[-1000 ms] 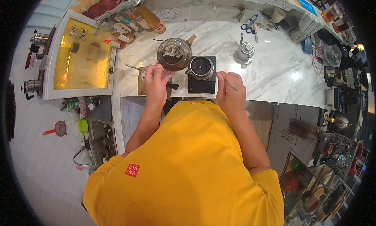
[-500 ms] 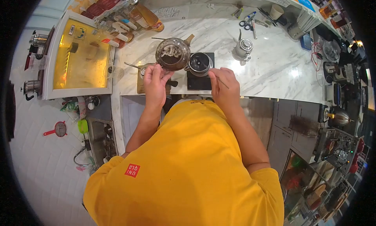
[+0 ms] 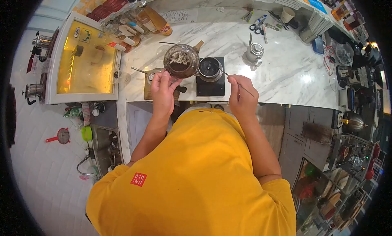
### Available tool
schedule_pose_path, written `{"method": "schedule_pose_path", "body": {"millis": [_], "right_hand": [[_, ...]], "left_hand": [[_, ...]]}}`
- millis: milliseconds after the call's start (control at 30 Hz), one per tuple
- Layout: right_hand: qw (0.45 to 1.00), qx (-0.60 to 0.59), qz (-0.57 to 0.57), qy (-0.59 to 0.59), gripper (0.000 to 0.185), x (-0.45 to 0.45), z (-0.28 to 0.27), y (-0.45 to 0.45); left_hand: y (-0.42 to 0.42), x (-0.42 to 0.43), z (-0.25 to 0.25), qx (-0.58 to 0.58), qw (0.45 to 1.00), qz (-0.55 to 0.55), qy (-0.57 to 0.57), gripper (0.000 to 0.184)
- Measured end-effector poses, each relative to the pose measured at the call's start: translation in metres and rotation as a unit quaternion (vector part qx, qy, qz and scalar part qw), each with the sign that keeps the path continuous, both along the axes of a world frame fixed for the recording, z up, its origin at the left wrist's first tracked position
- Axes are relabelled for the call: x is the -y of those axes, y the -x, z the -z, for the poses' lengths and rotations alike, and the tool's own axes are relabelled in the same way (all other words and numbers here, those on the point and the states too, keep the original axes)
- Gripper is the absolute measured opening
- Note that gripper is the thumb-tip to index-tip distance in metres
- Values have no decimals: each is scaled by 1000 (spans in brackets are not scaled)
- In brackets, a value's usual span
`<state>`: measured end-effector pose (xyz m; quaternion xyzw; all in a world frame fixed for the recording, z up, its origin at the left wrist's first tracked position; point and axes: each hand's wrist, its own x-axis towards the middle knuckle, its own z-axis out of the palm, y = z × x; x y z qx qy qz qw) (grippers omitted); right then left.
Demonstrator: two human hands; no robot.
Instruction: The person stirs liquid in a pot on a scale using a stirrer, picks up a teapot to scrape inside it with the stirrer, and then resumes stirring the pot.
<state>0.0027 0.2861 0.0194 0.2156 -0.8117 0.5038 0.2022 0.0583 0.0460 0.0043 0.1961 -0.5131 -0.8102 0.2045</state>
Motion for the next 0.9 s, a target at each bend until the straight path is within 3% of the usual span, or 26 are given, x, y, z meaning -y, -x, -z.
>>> {"method": "schedule_pose_path", "body": {"millis": [233, 900], "right_hand": [[992, 59, 0, 116, 20, 0, -4, -4], [995, 90, 22, 48, 29, 3, 10, 6]], "left_hand": [[0, 2, 0, -3, 1000, 13, -8, 19], [2, 7, 4, -3, 1000, 12, -22, 18]]}}
